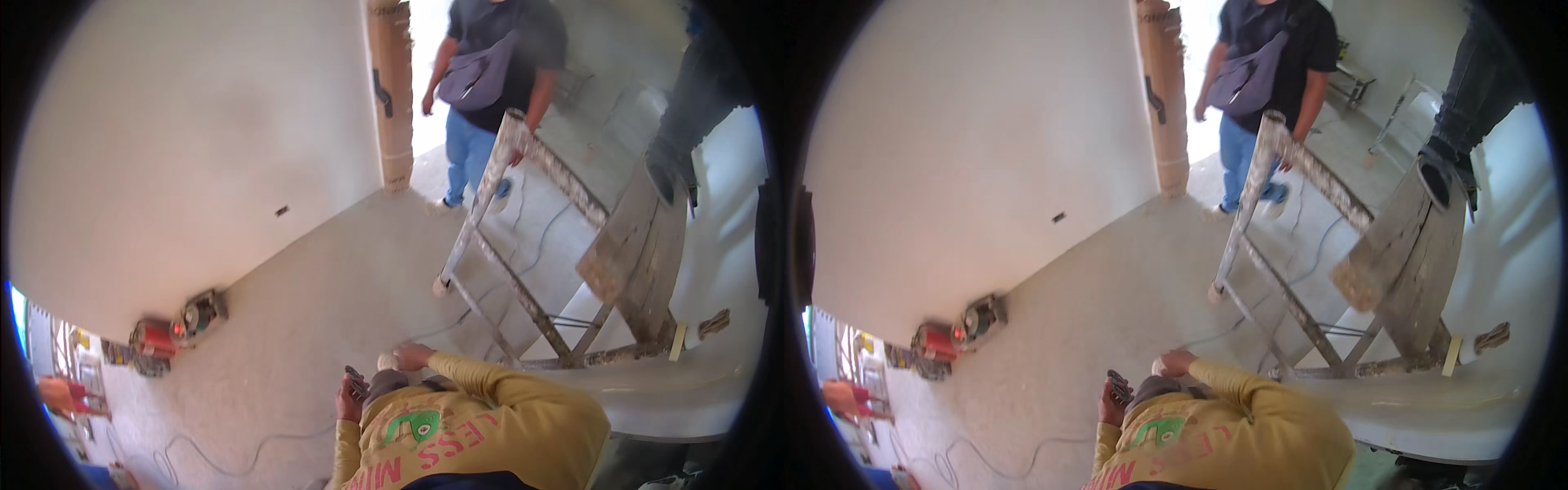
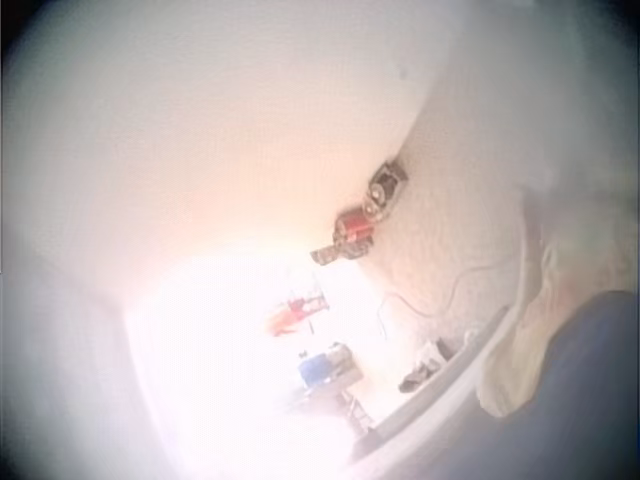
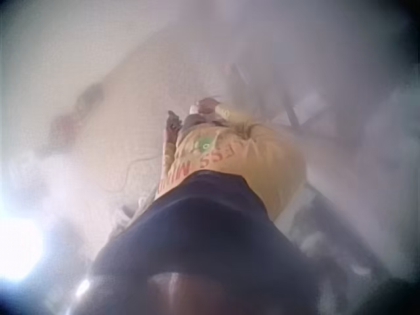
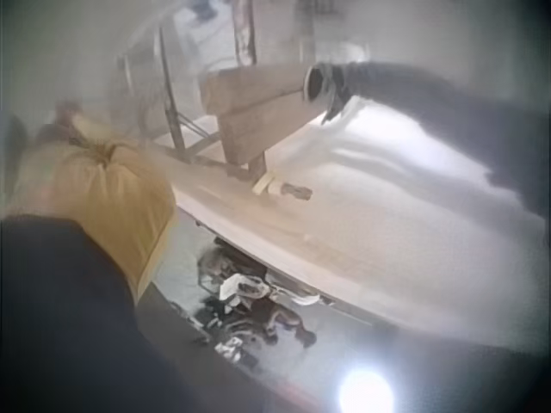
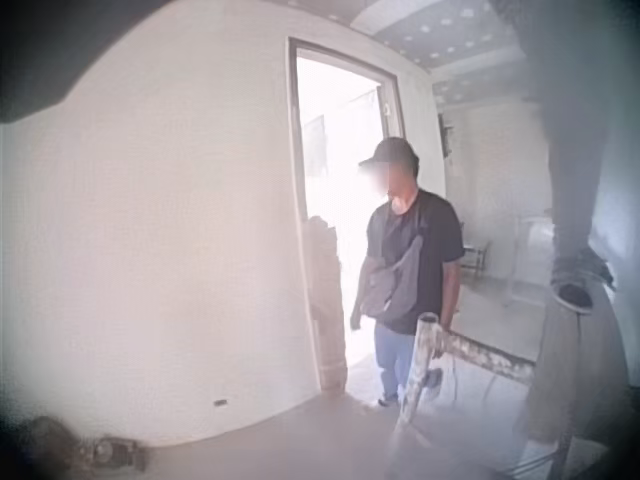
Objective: The person walks through a construction site, then sits on the floor to hammer a plastic cup and scrape debris. They later stand and use a power sander on the floor while another worker welds nearby.
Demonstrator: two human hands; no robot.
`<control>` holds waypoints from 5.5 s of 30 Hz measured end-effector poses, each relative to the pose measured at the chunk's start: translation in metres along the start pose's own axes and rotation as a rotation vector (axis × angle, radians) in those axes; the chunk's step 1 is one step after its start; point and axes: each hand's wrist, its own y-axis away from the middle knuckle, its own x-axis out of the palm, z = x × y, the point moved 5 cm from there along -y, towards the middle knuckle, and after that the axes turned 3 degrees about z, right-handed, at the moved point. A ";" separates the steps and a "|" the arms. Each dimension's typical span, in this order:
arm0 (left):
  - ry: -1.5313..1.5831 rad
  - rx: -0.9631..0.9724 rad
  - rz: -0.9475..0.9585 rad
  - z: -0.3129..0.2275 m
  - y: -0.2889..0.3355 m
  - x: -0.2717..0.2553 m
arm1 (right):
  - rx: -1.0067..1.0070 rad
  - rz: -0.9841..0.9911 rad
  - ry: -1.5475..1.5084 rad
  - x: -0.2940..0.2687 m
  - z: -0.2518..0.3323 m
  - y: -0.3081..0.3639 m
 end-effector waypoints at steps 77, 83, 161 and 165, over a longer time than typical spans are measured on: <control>-0.953 -0.319 0.913 -0.061 -0.851 1.271 | 1.153 -1.323 -0.781 -0.773 -0.974 0.165; -1.208 -0.109 1.045 0.010 -0.960 1.437 | 1.350 -1.134 -0.847 -0.811 -1.087 0.201; -1.616 -0.584 2.126 1.428 -0.881 3.234 | 1.898 -1.637 -2.184 -1.233 -2.405 1.291; -1.687 -0.445 2.483 1.522 -0.769 3.257 | 2.500 -1.831 -1.113 -1.217 -2.390 1.338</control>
